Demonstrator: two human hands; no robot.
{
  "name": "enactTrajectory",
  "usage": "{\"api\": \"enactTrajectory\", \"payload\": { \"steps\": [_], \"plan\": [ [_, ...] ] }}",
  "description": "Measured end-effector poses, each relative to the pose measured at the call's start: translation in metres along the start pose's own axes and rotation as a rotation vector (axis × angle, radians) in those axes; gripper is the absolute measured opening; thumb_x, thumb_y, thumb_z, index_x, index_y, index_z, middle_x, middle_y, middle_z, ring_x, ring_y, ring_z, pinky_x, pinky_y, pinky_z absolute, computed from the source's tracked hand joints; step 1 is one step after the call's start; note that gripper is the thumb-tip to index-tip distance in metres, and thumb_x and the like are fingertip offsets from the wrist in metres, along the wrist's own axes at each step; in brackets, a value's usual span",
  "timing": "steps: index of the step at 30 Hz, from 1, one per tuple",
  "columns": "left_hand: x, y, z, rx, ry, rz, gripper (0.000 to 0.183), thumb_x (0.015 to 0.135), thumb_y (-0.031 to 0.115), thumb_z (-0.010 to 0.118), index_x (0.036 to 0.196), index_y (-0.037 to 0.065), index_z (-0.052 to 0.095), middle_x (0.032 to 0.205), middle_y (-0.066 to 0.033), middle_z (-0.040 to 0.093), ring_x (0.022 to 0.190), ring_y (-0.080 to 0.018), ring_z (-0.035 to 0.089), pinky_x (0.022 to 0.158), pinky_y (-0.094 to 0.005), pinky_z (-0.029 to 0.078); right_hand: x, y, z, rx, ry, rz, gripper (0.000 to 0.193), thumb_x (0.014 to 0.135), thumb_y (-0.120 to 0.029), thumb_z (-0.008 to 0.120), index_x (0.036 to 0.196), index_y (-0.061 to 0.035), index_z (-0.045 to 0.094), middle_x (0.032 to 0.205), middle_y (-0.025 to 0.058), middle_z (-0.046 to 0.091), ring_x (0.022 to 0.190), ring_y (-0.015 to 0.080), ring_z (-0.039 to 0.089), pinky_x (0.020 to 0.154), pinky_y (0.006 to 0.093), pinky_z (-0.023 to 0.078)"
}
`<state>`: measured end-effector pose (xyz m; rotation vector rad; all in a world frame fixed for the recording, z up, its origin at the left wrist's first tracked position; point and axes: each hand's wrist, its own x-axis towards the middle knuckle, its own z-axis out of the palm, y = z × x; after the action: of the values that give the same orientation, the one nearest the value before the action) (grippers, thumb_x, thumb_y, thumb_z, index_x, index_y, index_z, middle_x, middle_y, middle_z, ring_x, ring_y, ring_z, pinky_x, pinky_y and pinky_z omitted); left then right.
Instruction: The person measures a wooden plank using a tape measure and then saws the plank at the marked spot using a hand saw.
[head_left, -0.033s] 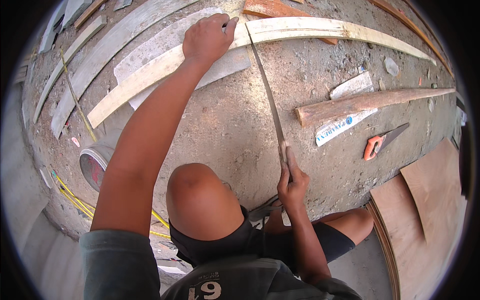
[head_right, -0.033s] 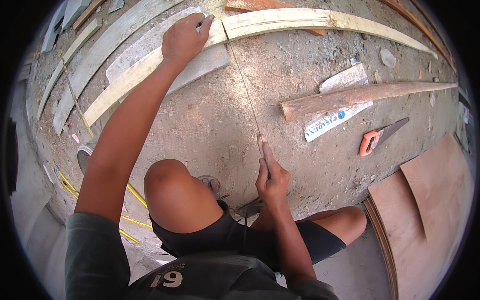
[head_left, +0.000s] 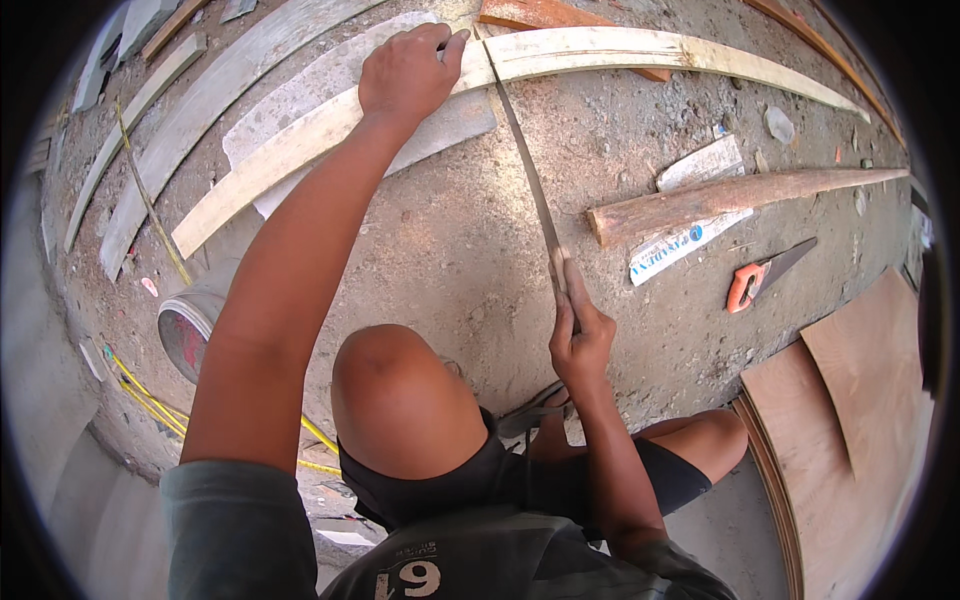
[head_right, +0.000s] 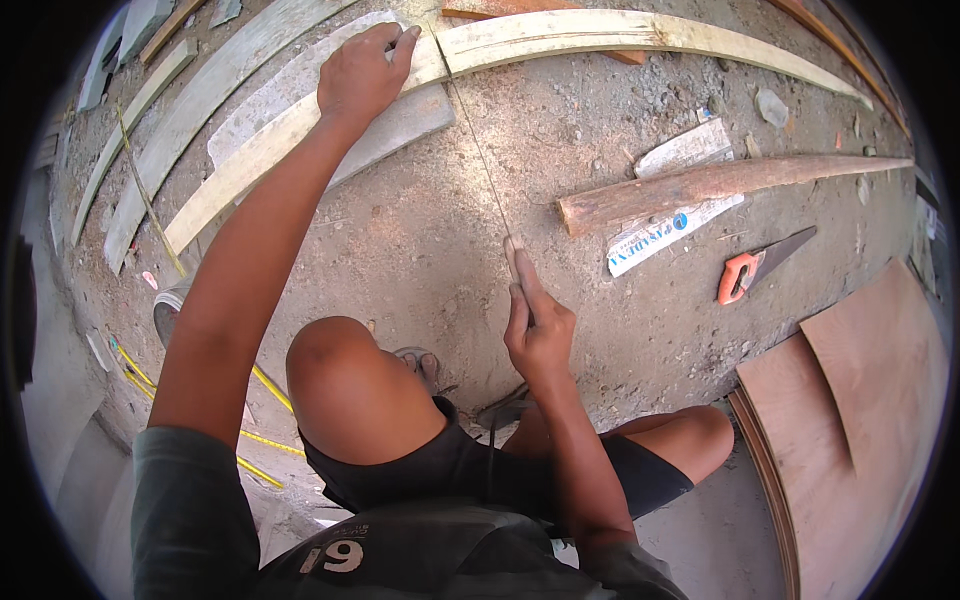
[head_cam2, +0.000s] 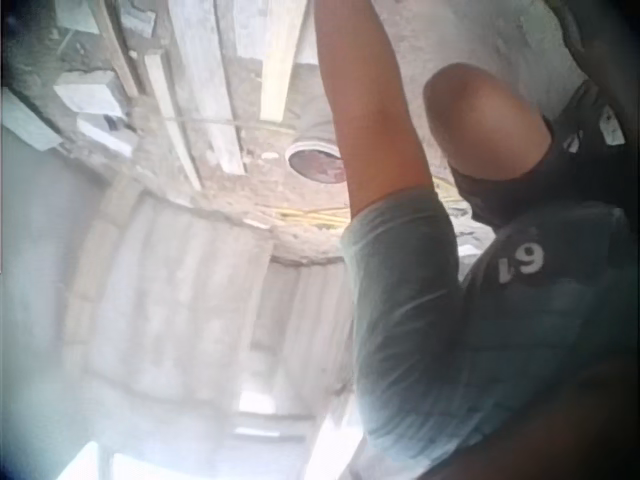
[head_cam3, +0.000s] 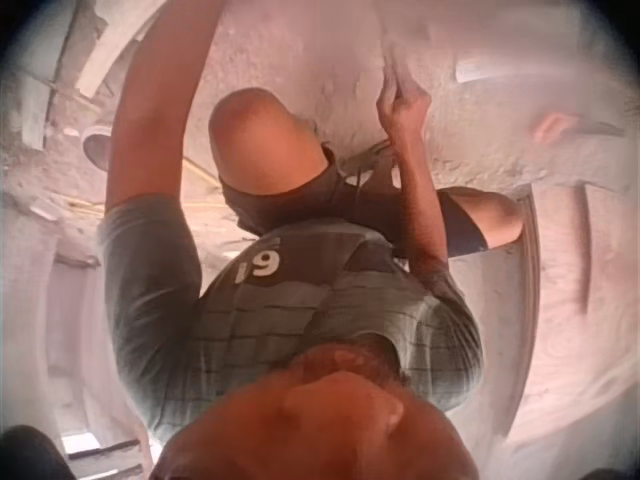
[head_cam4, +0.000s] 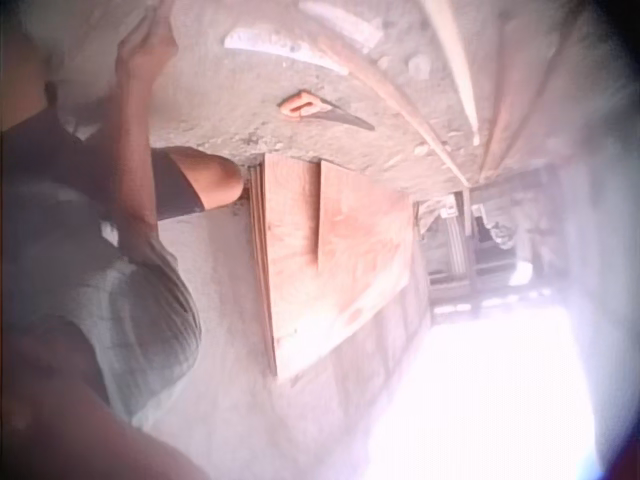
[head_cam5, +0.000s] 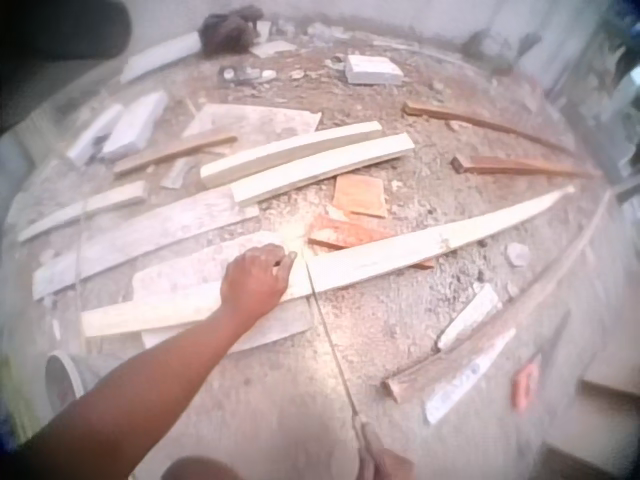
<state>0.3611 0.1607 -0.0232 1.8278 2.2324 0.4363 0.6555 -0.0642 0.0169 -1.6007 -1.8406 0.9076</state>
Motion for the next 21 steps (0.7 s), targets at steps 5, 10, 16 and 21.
{"api": "enactTrajectory", "payload": {
  "steps": [5,10,16,21],
  "plan": [
    [0.003,0.015,0.008,-0.056,0.038,0.027,0.046,0.102,0.054,0.052,0.102,0.014,0.075,0.098,-0.0155,0.076,0.093,-0.0381,0.072,0.080,-0.0504,0.057,0.174,-0.061,0.024,-0.005,-0.030,0.000,0.042,0.098,-0.009,0.060,0.140,-0.0052,0.061,0.071,0.0265,0.063,0.054,0.0366,0.063,0.053,0.0425,0.047],
    [-0.003,-0.002,-0.001,-0.009,0.033,-0.012,0.043,0.102,0.051,0.053,0.098,0.013,0.073,0.093,-0.0127,0.075,0.089,-0.0374,0.071,0.078,-0.0489,0.055,0.041,-0.079,-0.037,0.057,-0.052,0.056,0.047,0.098,-0.002,0.059,0.144,-0.0108,0.061,0.069,0.0276,0.063,0.057,0.0383,0.067,0.055,0.0400,0.051],
    [0.009,0.030,0.007,-0.058,0.010,0.011,0.039,0.103,0.047,0.052,0.100,0.015,0.075,0.097,-0.0119,0.075,0.089,-0.0347,0.072,0.079,-0.0479,0.057,0.176,-0.082,-0.007,-0.076,-0.086,0.075,0.043,0.098,-0.011,0.059,0.140,-0.0098,0.063,0.073,0.0279,0.066,0.068,0.0467,0.067,0.063,0.0495,0.053],
    [0.008,0.007,0.005,-0.056,0.057,0.050,0.042,0.102,0.049,0.054,0.098,0.013,0.074,0.095,-0.0143,0.076,0.092,-0.0371,0.072,0.079,-0.0489,0.056,0.130,-0.087,0.001,-0.211,-0.169,0.101,0.044,0.098,-0.011,0.060,0.142,-0.0098,0.061,0.072,0.0273,0.066,0.067,0.0466,0.067,0.063,0.0510,0.053]
  ]
}}
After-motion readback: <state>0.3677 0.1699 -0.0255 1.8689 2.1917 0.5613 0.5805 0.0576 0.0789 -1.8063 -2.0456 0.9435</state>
